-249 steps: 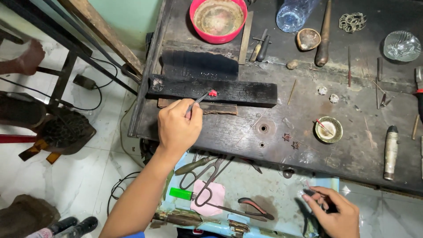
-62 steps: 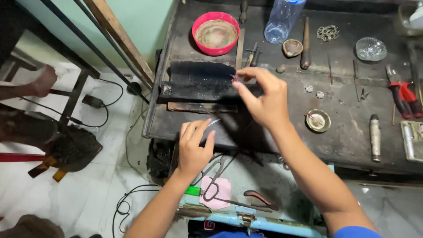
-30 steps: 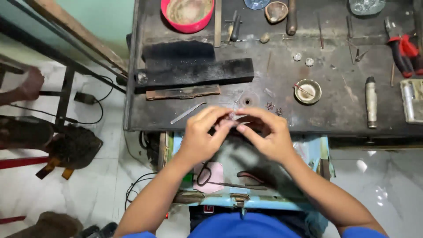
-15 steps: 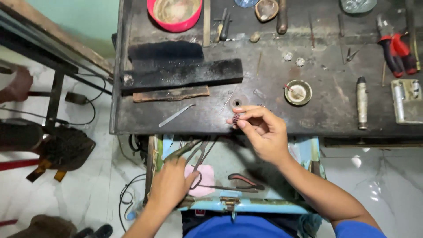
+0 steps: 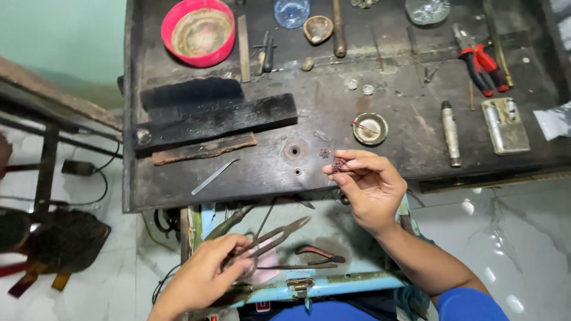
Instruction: A person uses a gas torch to heat small metal components on a soldering block and then manipulates them with pliers to assemble jewelry.
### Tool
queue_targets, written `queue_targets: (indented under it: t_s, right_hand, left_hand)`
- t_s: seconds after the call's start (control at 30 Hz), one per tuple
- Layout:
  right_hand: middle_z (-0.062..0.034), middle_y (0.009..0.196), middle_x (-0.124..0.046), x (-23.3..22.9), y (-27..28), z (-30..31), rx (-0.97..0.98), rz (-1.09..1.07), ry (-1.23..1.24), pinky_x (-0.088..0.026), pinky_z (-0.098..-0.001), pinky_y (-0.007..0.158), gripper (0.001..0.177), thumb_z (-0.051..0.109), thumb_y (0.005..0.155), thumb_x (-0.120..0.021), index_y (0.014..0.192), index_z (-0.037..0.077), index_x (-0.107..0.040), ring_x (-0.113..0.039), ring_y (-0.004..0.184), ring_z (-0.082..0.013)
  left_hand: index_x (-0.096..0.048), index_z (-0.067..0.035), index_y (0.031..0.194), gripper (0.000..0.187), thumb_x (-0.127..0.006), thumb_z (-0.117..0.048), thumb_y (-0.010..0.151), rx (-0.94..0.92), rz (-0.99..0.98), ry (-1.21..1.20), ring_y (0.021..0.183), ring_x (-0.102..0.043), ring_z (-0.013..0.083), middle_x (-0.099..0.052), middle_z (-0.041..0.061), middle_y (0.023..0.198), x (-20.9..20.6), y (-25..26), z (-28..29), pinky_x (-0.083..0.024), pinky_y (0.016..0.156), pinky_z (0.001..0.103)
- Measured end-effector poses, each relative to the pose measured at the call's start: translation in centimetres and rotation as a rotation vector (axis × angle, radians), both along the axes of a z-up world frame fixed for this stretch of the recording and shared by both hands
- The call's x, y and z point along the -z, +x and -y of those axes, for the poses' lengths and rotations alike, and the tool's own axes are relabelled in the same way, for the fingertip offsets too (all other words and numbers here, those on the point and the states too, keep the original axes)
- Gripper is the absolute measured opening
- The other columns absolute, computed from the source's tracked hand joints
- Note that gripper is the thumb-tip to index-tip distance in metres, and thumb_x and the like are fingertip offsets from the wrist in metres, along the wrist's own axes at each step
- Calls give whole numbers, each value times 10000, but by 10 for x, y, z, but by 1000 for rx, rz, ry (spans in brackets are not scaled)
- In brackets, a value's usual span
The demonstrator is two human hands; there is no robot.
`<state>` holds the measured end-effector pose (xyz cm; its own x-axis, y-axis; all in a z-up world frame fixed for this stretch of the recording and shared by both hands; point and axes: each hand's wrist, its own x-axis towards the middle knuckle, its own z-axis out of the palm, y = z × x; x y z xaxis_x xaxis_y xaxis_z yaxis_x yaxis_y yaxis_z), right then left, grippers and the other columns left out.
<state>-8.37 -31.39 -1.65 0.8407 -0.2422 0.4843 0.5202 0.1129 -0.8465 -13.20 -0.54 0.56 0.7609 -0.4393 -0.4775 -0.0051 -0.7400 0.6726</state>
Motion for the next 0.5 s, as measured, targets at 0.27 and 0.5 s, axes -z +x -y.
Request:
queue_targets:
  t_s: [0.27,0.5]
  right_hand:
    - [-245,1178,-660,1,-3,1,64,53,-41,-699,-379,862,183,-88,907,-716,1017,36,-636,-779,892,-321]
    - [-259,1125,-687,8,-3,-1,82,62,-65,-732,-398,839,138,-75,905,-722,990,7,-651,-776,927,-335]
  left_hand:
    - [-678,-58,967,153,-724,-192,909,64,545,-626,575,-453,131,-523,-14,675,8,33,80,-373,521,282]
    - [-614,-57,892,86,-680,-107,916,72,410,-700,606,-430,158,-508,8,711,12,30,88,-374,559,288]
